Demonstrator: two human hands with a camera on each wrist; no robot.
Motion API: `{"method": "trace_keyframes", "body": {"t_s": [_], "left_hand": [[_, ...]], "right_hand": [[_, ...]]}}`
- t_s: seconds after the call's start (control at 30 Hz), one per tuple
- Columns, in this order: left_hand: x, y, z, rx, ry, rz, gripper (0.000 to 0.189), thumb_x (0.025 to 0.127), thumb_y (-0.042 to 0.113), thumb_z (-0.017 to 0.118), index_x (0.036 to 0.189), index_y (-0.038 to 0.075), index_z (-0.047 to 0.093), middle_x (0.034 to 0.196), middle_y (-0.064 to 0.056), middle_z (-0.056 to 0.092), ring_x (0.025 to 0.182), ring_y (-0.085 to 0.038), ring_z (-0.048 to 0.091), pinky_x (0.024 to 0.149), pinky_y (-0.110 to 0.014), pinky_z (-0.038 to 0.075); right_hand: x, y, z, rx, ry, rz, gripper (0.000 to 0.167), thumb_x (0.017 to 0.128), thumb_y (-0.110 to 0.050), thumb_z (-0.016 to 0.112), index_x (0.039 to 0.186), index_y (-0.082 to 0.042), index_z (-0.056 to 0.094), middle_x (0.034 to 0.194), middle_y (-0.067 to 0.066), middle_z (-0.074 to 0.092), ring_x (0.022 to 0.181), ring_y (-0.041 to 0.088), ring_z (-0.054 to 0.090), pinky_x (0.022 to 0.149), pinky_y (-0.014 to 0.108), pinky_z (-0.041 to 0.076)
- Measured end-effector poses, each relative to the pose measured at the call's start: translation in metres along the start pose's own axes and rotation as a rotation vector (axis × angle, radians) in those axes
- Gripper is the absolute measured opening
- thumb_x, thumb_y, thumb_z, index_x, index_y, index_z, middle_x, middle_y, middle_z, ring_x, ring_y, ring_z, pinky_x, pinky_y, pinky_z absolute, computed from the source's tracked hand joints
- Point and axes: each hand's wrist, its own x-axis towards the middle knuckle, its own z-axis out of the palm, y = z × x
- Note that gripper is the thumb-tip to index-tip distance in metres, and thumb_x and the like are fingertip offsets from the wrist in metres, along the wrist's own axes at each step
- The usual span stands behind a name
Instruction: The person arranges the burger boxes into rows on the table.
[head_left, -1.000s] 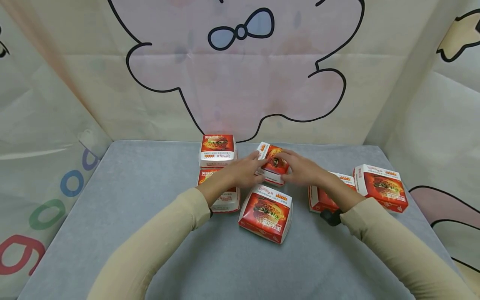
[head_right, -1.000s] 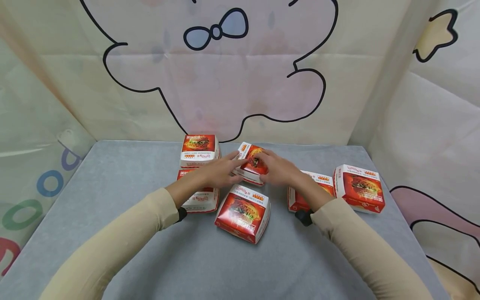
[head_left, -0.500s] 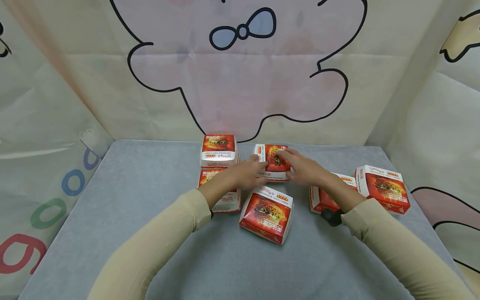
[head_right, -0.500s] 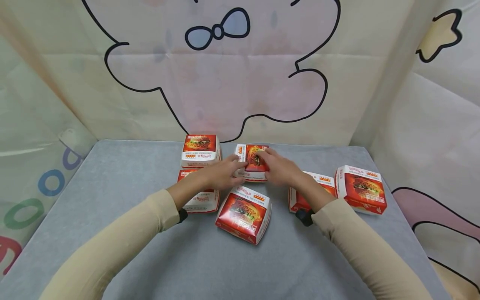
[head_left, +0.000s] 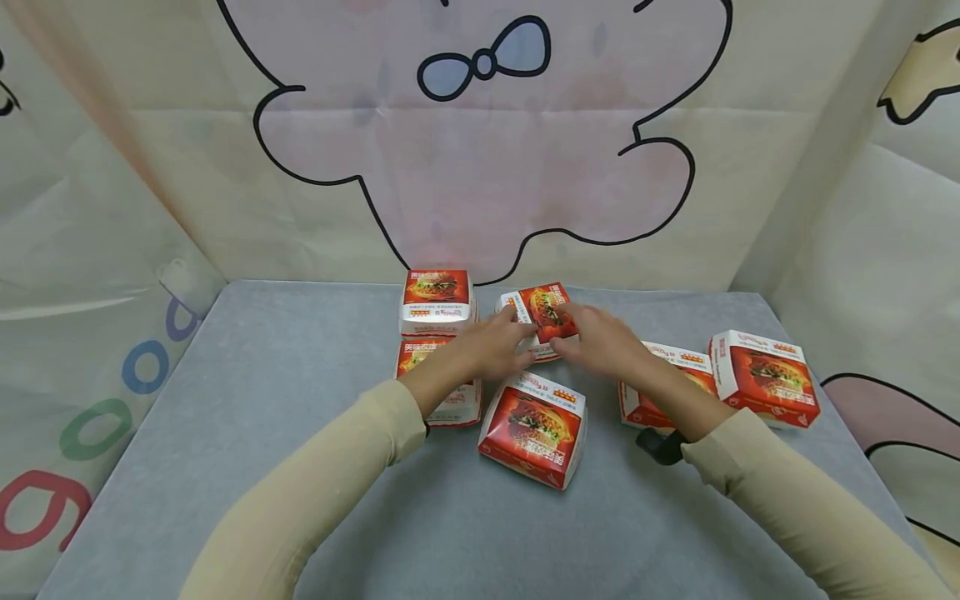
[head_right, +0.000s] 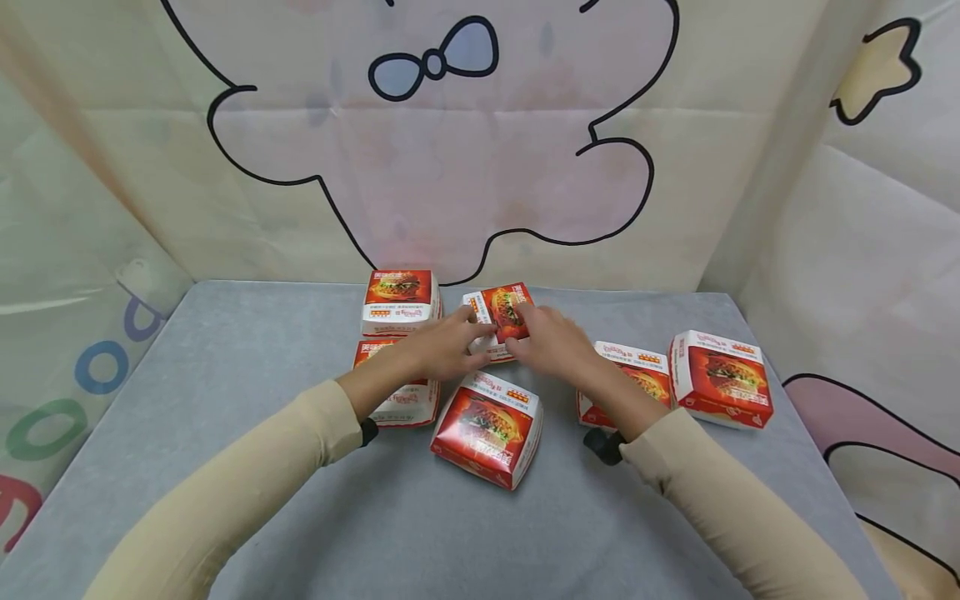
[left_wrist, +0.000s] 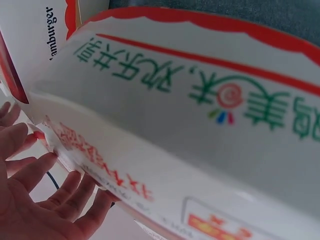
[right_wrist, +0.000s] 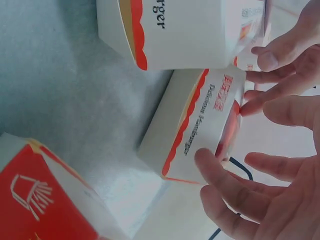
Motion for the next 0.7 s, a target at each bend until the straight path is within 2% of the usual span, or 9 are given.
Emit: {"method": "trace_keyframes", "body": {"t_s": [0.23,0.43,0.6,0.7], "left_hand": [[0.000,0.001,0.002,0.038,0.024,0.059,0.047,0.101,0.039,0.055,0.144,0.018,0.054,0.139,-0.007,0.049,0.122,-0.024,0.050,0.102,-0.048,0.044],[-0.002,0.002,0.001,0.057,0.026,0.094,0.044,0.101,0.039,0.055,0.138,0.016,0.059,0.143,-0.007,0.050,0.132,-0.025,0.045,0.107,-0.049,0.040],[-0.004,0.000,-0.002,0.031,0.034,0.119,0.039,0.103,0.030,0.054,0.137,0.013,0.059,0.145,-0.008,0.049,0.137,-0.025,0.042,0.108,-0.048,0.039],[-0.004,-0.001,-0.005,0.004,0.054,0.108,0.041,0.103,0.026,0.053,0.142,0.013,0.056,0.150,-0.010,0.045,0.139,-0.026,0.040,0.109,-0.050,0.038]], "right_hand": [[0.004,0.002,0.004,0.010,-0.010,0.009,0.064,0.094,-0.027,0.065,0.147,0.001,0.043,0.142,0.028,0.048,0.127,0.044,0.049,0.099,0.062,0.042],[0.009,0.005,0.009,0.012,-0.020,0.017,0.067,0.093,-0.033,0.068,0.146,0.001,0.044,0.146,0.030,0.040,0.129,0.046,0.046,0.100,0.062,0.042],[0.012,0.007,0.015,0.008,-0.020,0.012,0.074,0.090,-0.038,0.070,0.147,0.000,0.042,0.145,0.028,0.038,0.124,0.044,0.049,0.097,0.061,0.044],[0.012,0.008,0.017,0.006,-0.006,0.004,0.075,0.090,-0.039,0.071,0.147,0.000,0.040,0.146,0.026,0.038,0.123,0.043,0.050,0.097,0.061,0.045]]}}
